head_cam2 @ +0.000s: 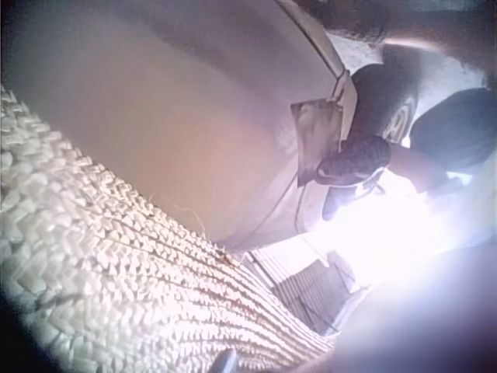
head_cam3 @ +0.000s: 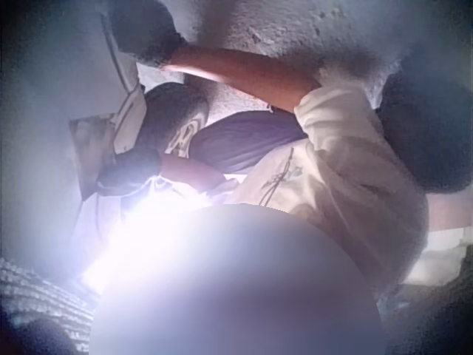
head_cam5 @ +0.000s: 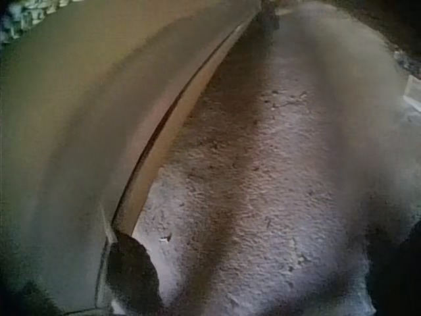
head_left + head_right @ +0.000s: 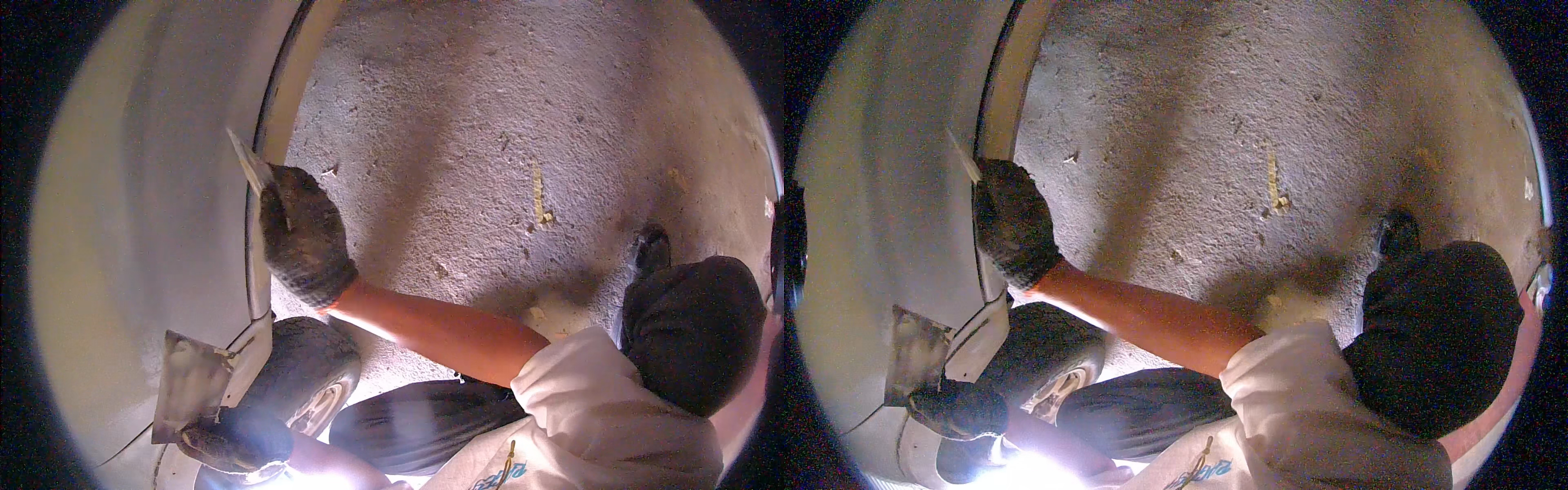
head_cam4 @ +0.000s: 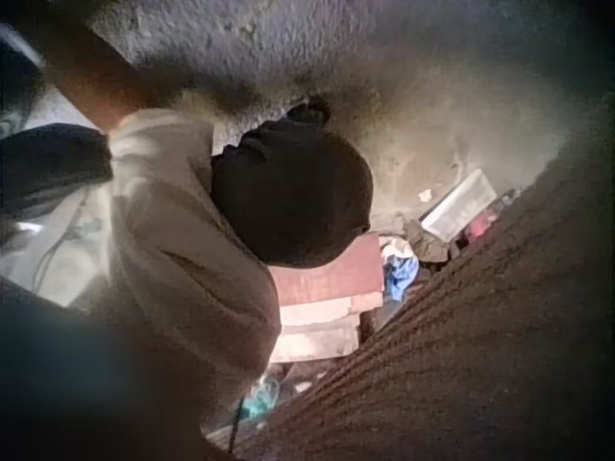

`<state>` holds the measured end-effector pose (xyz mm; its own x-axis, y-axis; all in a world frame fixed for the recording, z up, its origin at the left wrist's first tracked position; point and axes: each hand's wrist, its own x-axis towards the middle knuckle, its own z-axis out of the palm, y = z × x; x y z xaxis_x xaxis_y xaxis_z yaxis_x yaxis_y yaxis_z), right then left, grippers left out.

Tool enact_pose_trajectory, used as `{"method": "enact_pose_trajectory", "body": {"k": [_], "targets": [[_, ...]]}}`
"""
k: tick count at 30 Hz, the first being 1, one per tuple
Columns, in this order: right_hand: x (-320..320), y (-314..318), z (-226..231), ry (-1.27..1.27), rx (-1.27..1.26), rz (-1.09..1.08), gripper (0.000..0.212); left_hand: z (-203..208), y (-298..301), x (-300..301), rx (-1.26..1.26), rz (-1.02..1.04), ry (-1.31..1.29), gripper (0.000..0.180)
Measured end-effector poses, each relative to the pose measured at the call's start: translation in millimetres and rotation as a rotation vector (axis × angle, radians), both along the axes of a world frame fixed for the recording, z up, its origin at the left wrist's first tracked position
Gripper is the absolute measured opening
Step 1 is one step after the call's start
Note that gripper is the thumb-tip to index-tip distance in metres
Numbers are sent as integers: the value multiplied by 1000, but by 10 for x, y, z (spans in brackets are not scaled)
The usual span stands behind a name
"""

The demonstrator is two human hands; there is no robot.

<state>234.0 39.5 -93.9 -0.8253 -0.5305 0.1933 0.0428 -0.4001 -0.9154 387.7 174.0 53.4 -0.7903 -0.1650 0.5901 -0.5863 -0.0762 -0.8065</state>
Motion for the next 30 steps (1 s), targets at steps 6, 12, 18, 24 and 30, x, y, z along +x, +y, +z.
{"method": "enact_pose_trajectory", "body": {"k": [6, 12, 18, 24, 30], "targets": [[-50, -192, -633, -593, 106, 498, 38, 53, -25, 95, -14, -84, -59, 30], [-334, -528, -603, -1041, -66, 611, 64, -28, 24, -100, -51, -9, 6, 27], [-613, -545, -397, -1039, -171, 676, 40, 110, -48, -6, -58, -200, -217, 27], [-498, -606, -137, -583, -148, 311, 37, 19, 13, 174, 12, -152, -23, 33], [-275, -269, -131, 16, -73, 244, 25, 16, 0, 174, 70, -172, 34, 40]]}}
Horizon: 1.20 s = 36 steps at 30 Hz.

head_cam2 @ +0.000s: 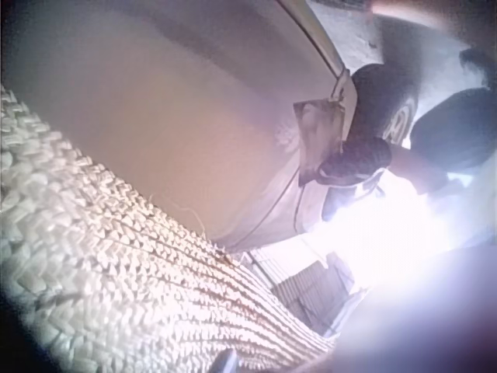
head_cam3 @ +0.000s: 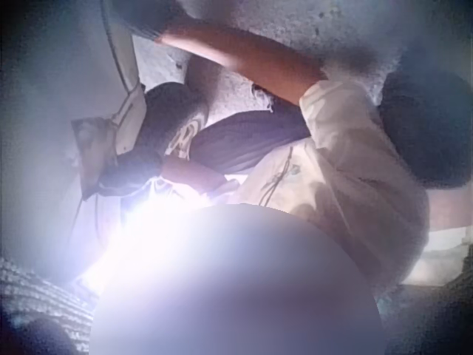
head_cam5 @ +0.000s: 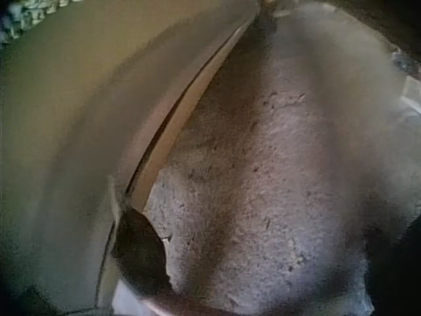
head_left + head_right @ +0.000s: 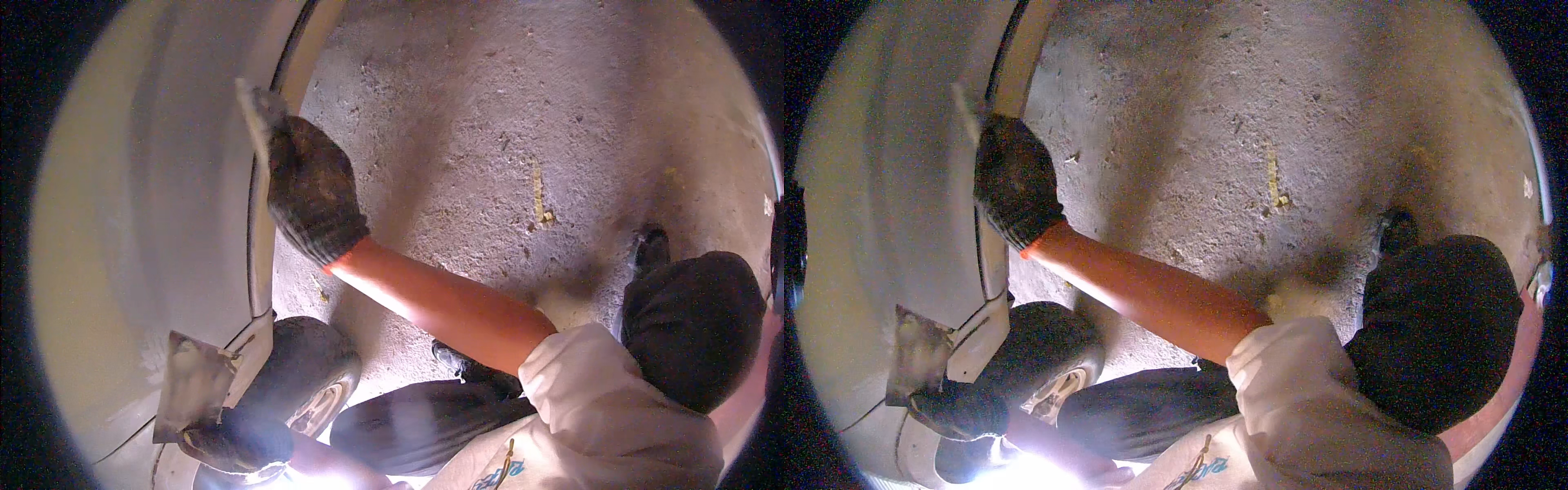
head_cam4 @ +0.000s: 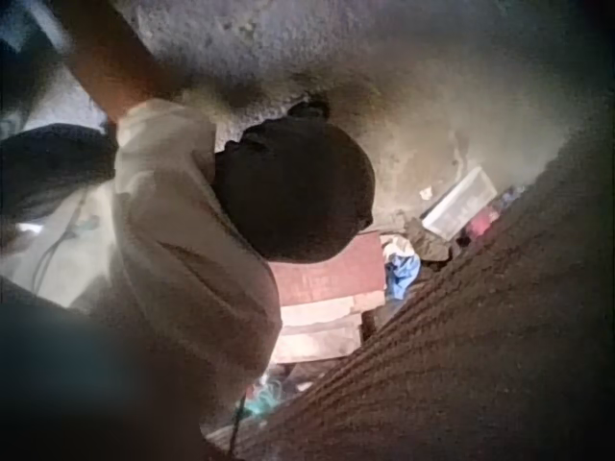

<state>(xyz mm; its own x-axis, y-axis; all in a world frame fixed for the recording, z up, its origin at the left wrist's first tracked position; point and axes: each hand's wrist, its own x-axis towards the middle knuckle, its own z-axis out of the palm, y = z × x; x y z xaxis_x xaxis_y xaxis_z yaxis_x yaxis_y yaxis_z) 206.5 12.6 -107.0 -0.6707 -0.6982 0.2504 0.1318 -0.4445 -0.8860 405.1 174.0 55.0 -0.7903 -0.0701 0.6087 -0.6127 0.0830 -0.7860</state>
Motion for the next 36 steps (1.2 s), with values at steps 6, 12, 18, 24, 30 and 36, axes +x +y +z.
{"method": "enact_pose_trajectory", "body": {"k": [6, 12, 18, 24, 30, 36], "targets": [[130, 58, -427, -760, 108, 264, 39, -5, -22, 217, 77, -118, 59, 46], [551, 198, -491, -329, 277, 379, 36, -3, 7, 218, 137, -212, 117, 36], [704, 353, -1, -473, 76, 163, 22, 26, 107, 39, 131, -99, 159, 37], [789, 604, 316, -170, 100, -76, 22, 99, 167, 111, 53, 39, 40, 37], [648, 483, -152, -895, 166, 276, 20, 58, 190, 141, 51, -35, 111, 37], [876, 487, -238, -962, 179, 511, 40, 12, 251, 50, 76, -46, 132, 37]]}}
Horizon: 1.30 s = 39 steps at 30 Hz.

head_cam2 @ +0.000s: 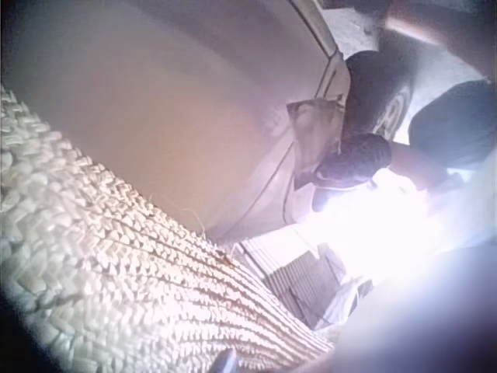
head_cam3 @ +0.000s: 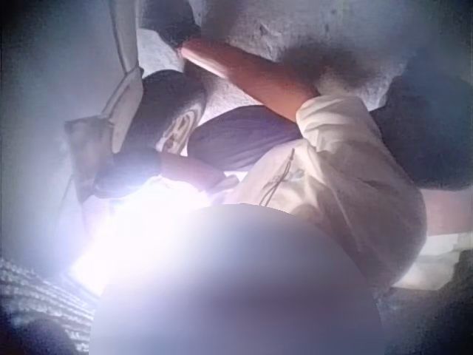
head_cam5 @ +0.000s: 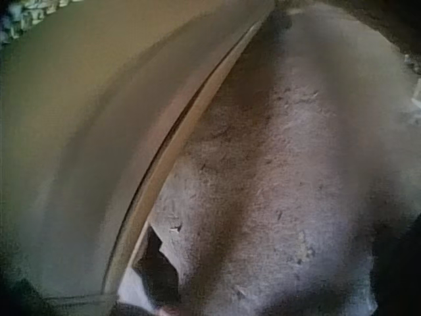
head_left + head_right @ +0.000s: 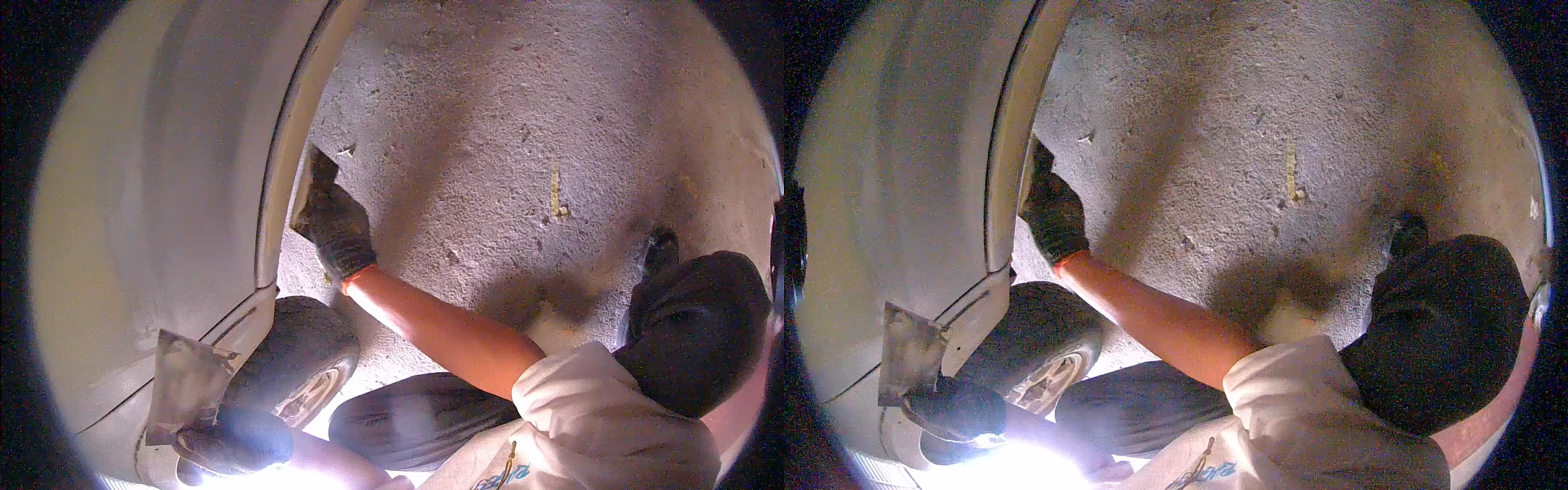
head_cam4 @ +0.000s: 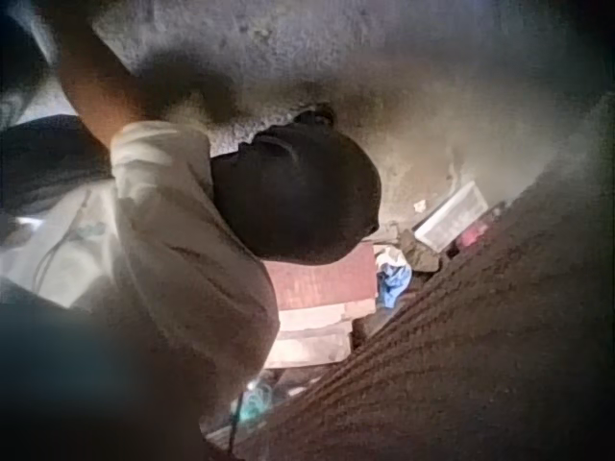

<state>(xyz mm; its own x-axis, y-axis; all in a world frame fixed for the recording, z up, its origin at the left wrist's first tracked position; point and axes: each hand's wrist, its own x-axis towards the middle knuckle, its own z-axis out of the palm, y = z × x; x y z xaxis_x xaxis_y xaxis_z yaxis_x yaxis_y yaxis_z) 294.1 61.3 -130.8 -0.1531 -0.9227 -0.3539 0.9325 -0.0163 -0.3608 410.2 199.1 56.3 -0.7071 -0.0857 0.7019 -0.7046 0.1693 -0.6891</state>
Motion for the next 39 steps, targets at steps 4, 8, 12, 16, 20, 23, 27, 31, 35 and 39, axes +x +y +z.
{"method": "enact_pose_trajectory", "body": {"k": [4, 8, 12, 16, 20, 23, 27, 31, 35, 39], "targets": [[189, 42, 279, 788, 85, -325, 23, 25, 73, -6, -92, 204, -48, 36], [218, 201, 575, 803, 99, -384, 24, 45, 117, -8, -155, 365, -96, 36], [216, 339, 702, 848, -104, -517, 22, -4, 132, -22, -144, 453, -32, 33], [9, 231, 322, 552, 52, -320, 24, 31, 81, -1, -125, 326, -115, 32], [-178, 62, -155, 66, 68, -217, 35, 95, 93, 16, -166, 267, -253, 31], [-103, -140, -249, -24, 57, -104, 36, 95, 129, 15, -185, 360, -224, 31], [57, -269, -154, 321, -37, -127, 26, 64, 132, 39, -90, 302, -17, 34], [127, -119, 136, 428, -8, -314, 20, 37, 78, 100, -83, 279, 13, 37], [134, 245, 344, 824, 21, -493, 23, -12, 72, 162, -83, 325, 27, 37], [98, 297, 138, 928, 79, -310, 26, -20, 86, 230, -93, 367, 63, 37]]}}
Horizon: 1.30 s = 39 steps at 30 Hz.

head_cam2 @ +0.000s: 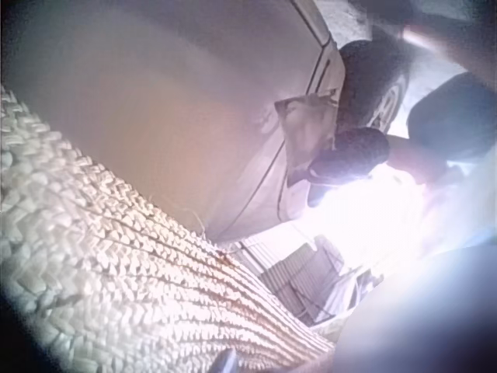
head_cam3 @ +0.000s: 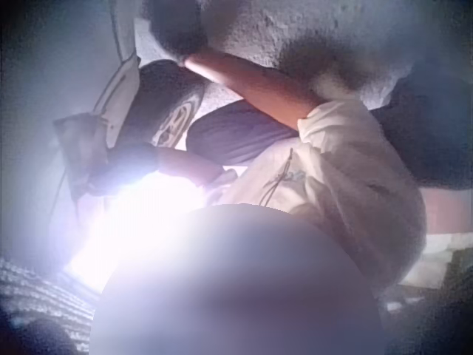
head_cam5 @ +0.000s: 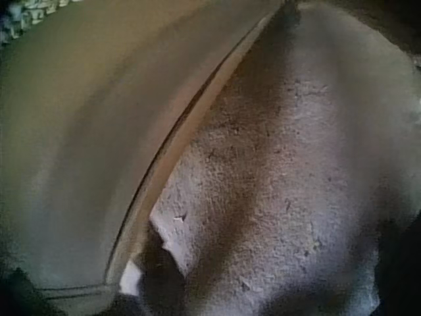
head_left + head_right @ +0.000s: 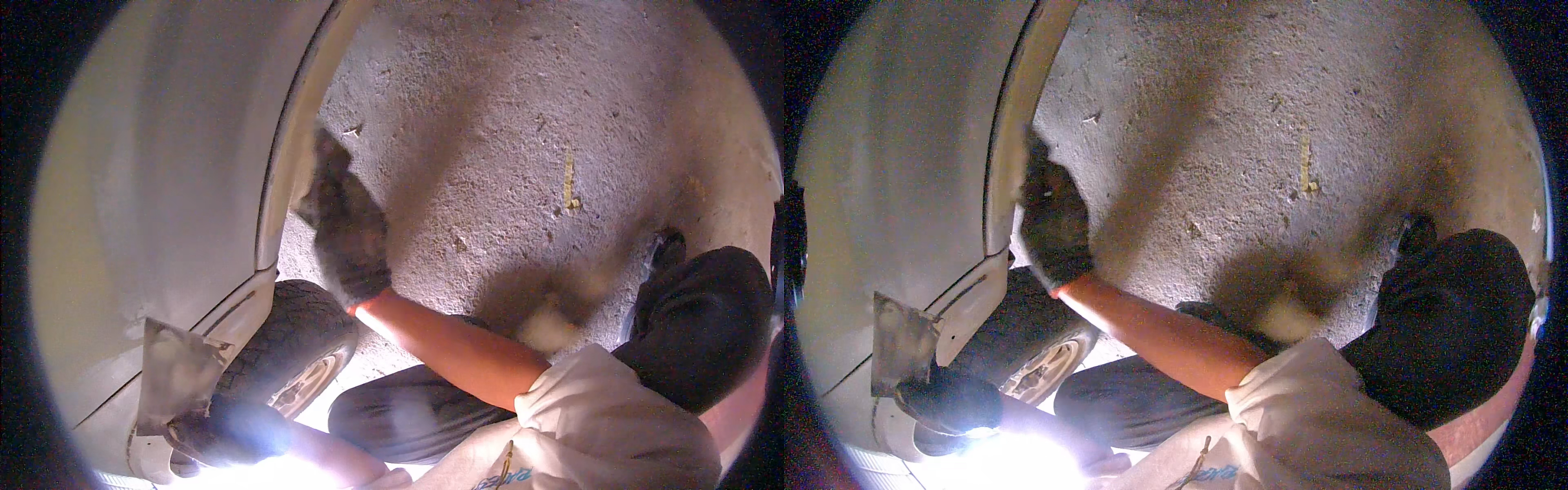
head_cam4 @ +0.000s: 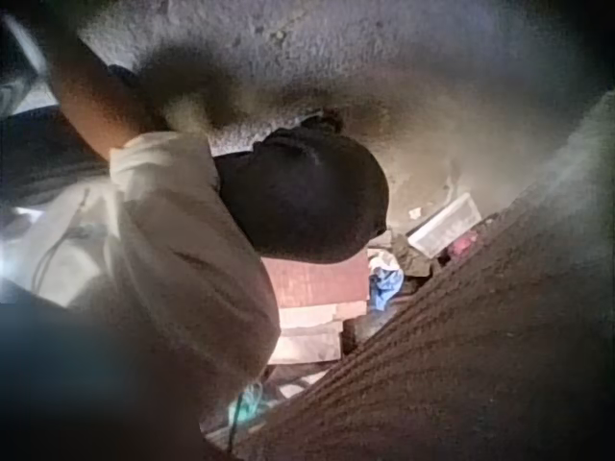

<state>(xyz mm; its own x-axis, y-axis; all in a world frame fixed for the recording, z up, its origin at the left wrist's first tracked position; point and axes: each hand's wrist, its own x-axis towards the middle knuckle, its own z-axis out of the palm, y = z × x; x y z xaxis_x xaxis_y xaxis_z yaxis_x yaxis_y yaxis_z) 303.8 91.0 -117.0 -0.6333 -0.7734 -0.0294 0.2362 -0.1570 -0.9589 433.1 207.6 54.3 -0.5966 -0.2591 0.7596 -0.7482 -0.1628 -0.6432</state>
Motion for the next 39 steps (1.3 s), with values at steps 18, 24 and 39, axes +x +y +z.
{"method": "enact_pose_trajectory", "body": {"k": [18, 24, 39], "targets": [[514, 58, 406, -287, -66, 76, 33, 71, 19, -154, 23, 145, 142, 22], [361, 236, 203, -193, -143, 132, 30, -20, -86, -212, -13, 98, 8, 21], [222, -354, -72, -741, -154, 175, 26, -41, -152, -116, -63, -49, 314, 34]]}}
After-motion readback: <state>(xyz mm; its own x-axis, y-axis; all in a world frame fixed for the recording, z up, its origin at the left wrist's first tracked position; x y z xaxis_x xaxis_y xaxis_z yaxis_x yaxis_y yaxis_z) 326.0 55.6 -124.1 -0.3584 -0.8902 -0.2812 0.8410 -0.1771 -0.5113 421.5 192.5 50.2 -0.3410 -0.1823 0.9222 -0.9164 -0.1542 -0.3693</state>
